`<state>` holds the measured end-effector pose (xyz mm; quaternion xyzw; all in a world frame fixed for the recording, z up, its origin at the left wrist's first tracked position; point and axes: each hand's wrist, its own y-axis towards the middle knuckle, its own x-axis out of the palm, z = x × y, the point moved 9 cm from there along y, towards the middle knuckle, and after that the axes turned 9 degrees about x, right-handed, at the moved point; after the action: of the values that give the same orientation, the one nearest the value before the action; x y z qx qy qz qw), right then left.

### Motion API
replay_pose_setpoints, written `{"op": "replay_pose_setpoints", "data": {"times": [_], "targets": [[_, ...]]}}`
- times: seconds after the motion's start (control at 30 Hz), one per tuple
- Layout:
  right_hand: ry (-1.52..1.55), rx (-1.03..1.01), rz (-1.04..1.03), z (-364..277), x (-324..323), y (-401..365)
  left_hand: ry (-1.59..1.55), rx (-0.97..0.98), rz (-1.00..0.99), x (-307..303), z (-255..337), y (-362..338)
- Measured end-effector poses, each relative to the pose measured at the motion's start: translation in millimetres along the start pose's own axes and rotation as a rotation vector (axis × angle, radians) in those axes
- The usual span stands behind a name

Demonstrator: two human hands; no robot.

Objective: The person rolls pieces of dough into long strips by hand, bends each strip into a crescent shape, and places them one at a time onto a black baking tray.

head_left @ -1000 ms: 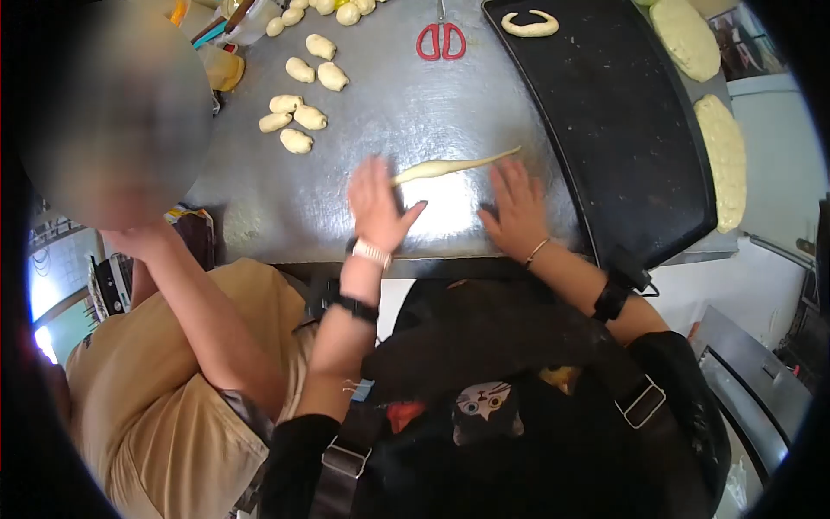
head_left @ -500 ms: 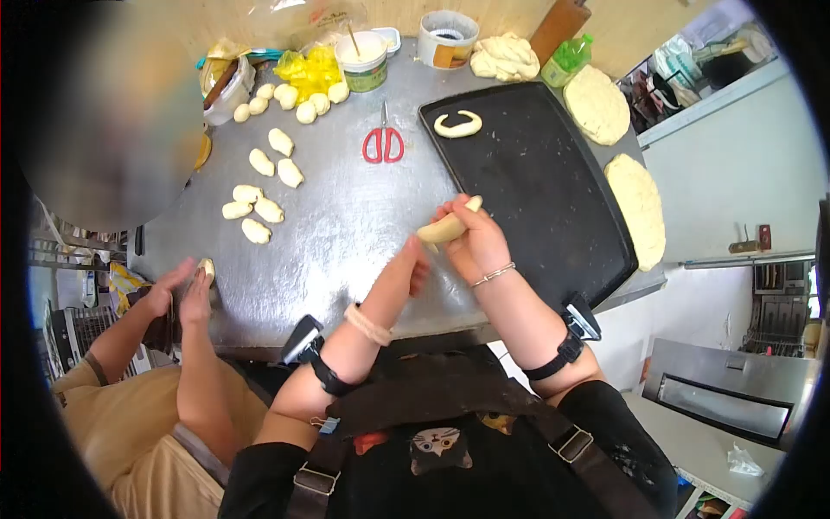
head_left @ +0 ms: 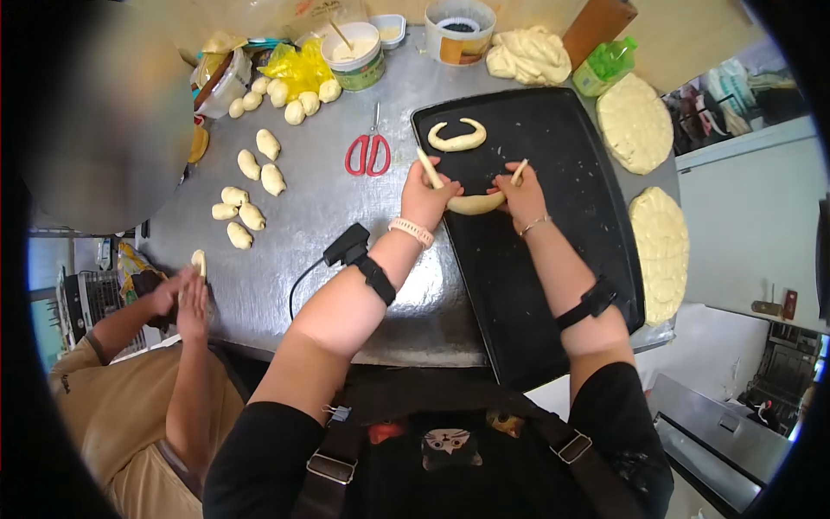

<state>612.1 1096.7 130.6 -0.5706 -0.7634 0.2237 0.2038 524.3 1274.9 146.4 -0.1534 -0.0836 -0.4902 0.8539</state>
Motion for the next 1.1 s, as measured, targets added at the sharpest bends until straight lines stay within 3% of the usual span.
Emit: {"op": "replay_pose_setpoints", "data": {"times": [0.1, 0.13, 0.2, 0.23, 0.27, 0.37, 0.5, 0.6, 0.73, 0.87, 1.0, 1.1], "targets": [[-0.364, -0.067, -0.106, -6.4, 2.5, 33.7, 0.3, -0.035, -0.103, 2.2, -12.8, 23.5], [-0.634, -0.203, -0.064, -18.2, 4.9, 40.7, 0.536, -0.018, -0.165, 5.5, -13.0, 30.3], [-0.815, -0.168, -0.175, -24.3, 15.7, 49.3, 0.945, 0.122, -0.242, 18.2, -1.3, 41.3], [-0.902, -0.151, -0.229, -34.3, 22.3, 47.9, 1.058, 0.027, -0.322, 21.1, -17.6, 49.9], [-1.011, -0.117, -0.282, -41.5, 29.6, 46.0, 1.127, -0.03, -0.345, 22.1, -27.8, 55.3], [-1.391, -0.521, -0.338, -40.5, 46.4, 68.0, 1.28, -0.122, -0.361, 28.3, -37.7, 63.6], [-1.613, -0.501, -0.428, -50.6, 62.8, 57.4, 1.472, -0.074, -0.36, 35.6, -28.5, 58.9], [-1.619, -0.539, -0.445, -50.4, 63.5, 54.6, 1.443, -0.11, -0.431, 41.4, -9.0, 53.0], [-1.669, -0.579, -0.426, -44.1, 58.4, 53.1, 1.567, 0.054, -0.439, 41.6, 5.8, 45.1], [-1.395, -0.7, -0.273, -57.2, 42.3, 42.5, 1.67, 0.376, -0.351, 44.7, 28.3, 29.9], [-1.126, -0.694, -0.125, -67.6, 23.2, 41.5, 1.664, 0.521, -0.186, 34.2, 42.6, 31.0], [-1.087, -0.675, -0.09, -65.7, 24.7, 56.4, 1.546, 0.552, -0.253, 42.2, 43.4, 41.2]]}}
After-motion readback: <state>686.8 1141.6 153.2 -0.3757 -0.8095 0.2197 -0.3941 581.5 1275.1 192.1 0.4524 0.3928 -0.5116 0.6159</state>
